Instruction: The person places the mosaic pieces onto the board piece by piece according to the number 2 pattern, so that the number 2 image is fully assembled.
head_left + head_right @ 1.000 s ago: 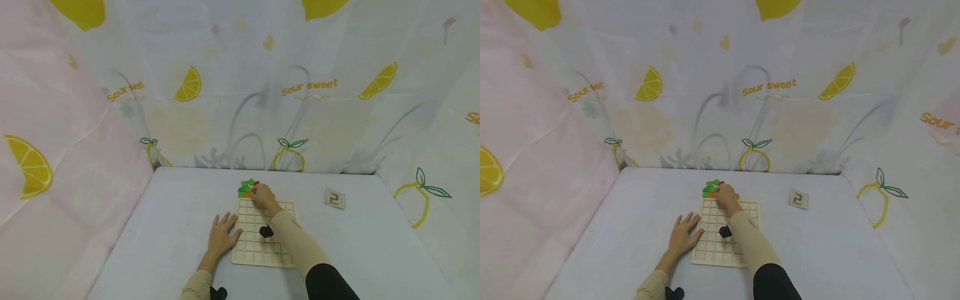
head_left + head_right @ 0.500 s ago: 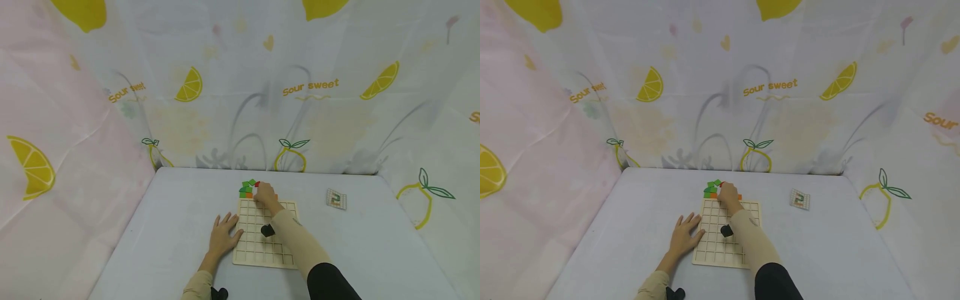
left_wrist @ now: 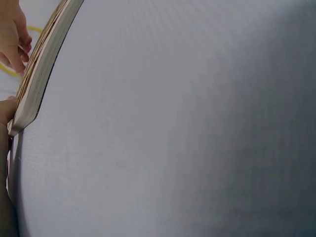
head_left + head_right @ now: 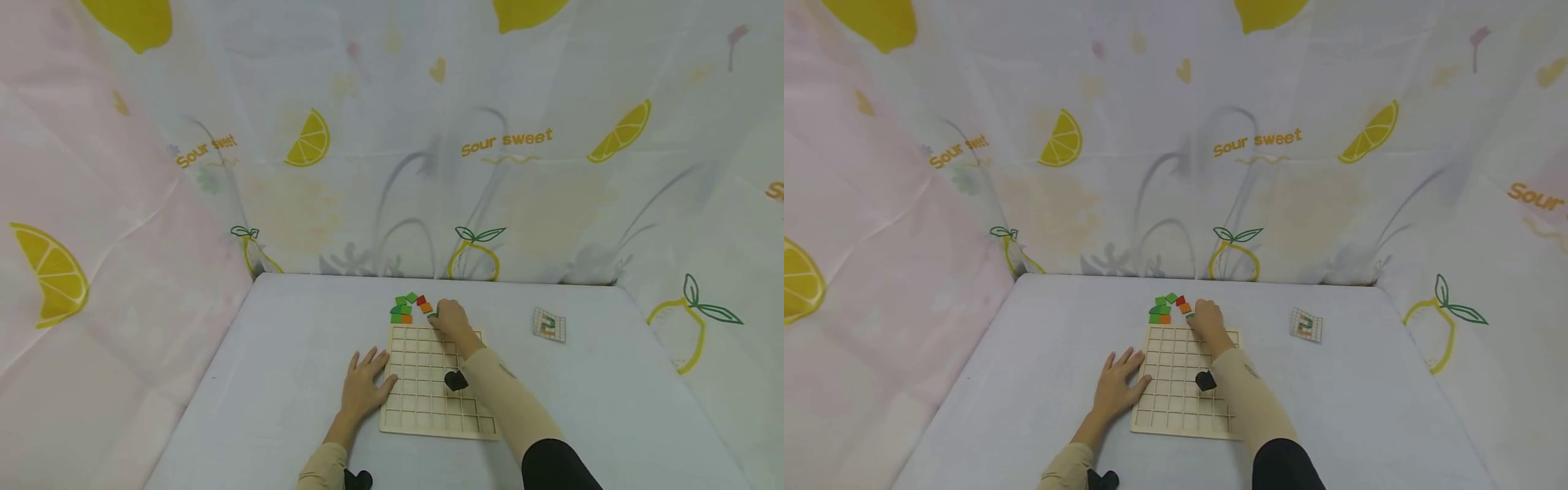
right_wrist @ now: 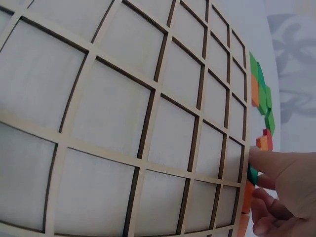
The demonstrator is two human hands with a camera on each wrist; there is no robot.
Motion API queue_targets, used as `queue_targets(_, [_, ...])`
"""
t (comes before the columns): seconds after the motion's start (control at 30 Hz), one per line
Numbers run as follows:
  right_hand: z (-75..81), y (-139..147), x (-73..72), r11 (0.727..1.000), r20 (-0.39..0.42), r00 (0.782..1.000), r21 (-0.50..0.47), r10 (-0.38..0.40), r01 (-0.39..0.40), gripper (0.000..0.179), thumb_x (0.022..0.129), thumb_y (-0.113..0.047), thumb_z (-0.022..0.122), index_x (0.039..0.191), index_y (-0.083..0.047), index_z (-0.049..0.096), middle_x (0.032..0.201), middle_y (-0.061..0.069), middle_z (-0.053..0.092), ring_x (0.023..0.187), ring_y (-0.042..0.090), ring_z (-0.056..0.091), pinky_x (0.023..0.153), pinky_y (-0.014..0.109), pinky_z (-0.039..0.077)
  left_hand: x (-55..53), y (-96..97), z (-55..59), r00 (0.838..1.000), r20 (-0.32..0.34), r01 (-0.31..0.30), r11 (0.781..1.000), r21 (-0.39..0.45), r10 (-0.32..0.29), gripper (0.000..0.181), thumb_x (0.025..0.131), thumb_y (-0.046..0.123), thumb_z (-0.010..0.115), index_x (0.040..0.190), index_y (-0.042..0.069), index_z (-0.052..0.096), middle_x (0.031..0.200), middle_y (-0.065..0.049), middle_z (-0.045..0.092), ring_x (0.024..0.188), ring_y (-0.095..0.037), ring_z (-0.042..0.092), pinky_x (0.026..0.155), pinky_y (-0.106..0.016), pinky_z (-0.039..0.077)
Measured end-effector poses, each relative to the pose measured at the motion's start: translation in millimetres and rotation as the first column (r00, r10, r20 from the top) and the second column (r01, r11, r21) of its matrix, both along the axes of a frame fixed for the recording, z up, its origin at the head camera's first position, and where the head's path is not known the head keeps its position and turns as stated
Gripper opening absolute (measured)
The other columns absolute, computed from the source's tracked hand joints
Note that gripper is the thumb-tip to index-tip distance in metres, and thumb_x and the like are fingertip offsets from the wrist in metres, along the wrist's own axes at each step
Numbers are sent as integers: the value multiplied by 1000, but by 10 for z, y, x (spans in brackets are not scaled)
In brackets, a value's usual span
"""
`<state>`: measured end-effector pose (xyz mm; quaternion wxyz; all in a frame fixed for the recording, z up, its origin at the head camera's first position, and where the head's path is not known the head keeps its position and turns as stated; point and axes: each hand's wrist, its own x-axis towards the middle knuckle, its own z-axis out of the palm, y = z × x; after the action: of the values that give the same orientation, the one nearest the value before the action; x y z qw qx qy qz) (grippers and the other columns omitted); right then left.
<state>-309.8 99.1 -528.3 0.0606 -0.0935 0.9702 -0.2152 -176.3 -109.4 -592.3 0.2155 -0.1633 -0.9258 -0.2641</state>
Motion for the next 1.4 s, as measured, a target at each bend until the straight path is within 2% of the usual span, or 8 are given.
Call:
queue_targets(0.1, [-149, 52, -110, 999, 40, 999, -48, 0, 1, 17, 85, -7, 65, 99, 4, 65, 93, 16, 66, 86, 29, 63, 72, 39, 54, -1, -5, -1, 1000, 2, -2, 1000, -2, 2, 46, 77, 29, 69, 115, 2, 66, 115, -10, 67, 115, -32, 58, 104, -58, 33])
queue_targets(0.2, [-655, 146, -409, 993, -35, 995, -67, 91, -94, 22, 86, -8, 60, 105, 1, 66, 98, 13, 65, 90, 25, 60, 73, 34, 53, 3, -7, -1, 1000, -3, -1, 1000, 0, 1, 46, 77, 30, 69, 114, 2, 66, 115, -10, 67, 115, -32, 58, 103, -58, 33])
queue_targets(0.33, [-826, 117, -523, 995, -27, 995, -35, 97, -98, 20, 88, -13, 63, 102, 1, 66, 95, 15, 60, 88, 27, 56, 71, 36, 51, 0, -11, -18, 1000, -6, -4, 1000, -3, 4, 47, 77, 30, 69, 115, 2, 66, 115, -10, 67, 114, -32, 58, 103, -58, 33])
queue_targets(0.47, [-246, -18, -126, 997, 3, 998, 48, 67, -67, 15, 90, -5, 59, 99, 5, 64, 94, 17, 56, 88, 30, 55, 76, 39, 50, 4, -10, -29, 1000, -2, -3, 1000, 7, 3, 47, 77, 30, 69, 115, 3, 66, 115, -10, 67, 115, -32, 58, 104, -59, 33])
queue_targets(0.57, [-13, -42, 56, 992, -22, 994, 72, 108, -106, 14, 89, -2, 56, 97, 7, 63, 92, 18, 57, 87, 30, 55, 76, 38, 50, 4, -7, -40, 1000, -10, -5, 1000, 12, 5, 47, 76, 30, 70, 115, 3, 66, 115, -10, 67, 115, -32, 58, 103, -59, 33])
queue_targets(0.77, [70, 11, 92, 999, 21, 999, -14, 42, -42, 28, 84, -3, 58, 110, 8, 59, 105, 22, 60, 98, 38, 56, 82, 46, 51, -9, 0, -67, 1000, -22, 5, 1000, 20, -4, 47, 77, 30, 70, 115, 2, 66, 115, -10, 67, 115, -32, 57, 104, -59, 32])
queue_targets(1.07, [40, 55, 12, 985, -57, 992, 138, 108, -99, 13, 85, 2, 60, 88, 1, 73, 88, 14, 70, 84, 33, 64, 76, 43, 55, -10, -8, -29, 1000, -22, -3, 1000, 14, 3, 47, 76, 30, 71, 114, 2, 67, 114, -10, 67, 114, -32, 58, 103, -58, 33])
queue_targets(1.4, [-40, 236, 33, 990, -39, 994, -101, 99, -102, 23, 79, -4, 65, 99, 8, 64, 94, 20, 65, 84, 30, 60, 71, 39, 53, -13, -2, -36, 1000, 1, -1, 1000, 15, 1, 48, 77, 31, 70, 115, 3, 66, 115, -9, 67, 116, -32, 57, 105, -58, 31])
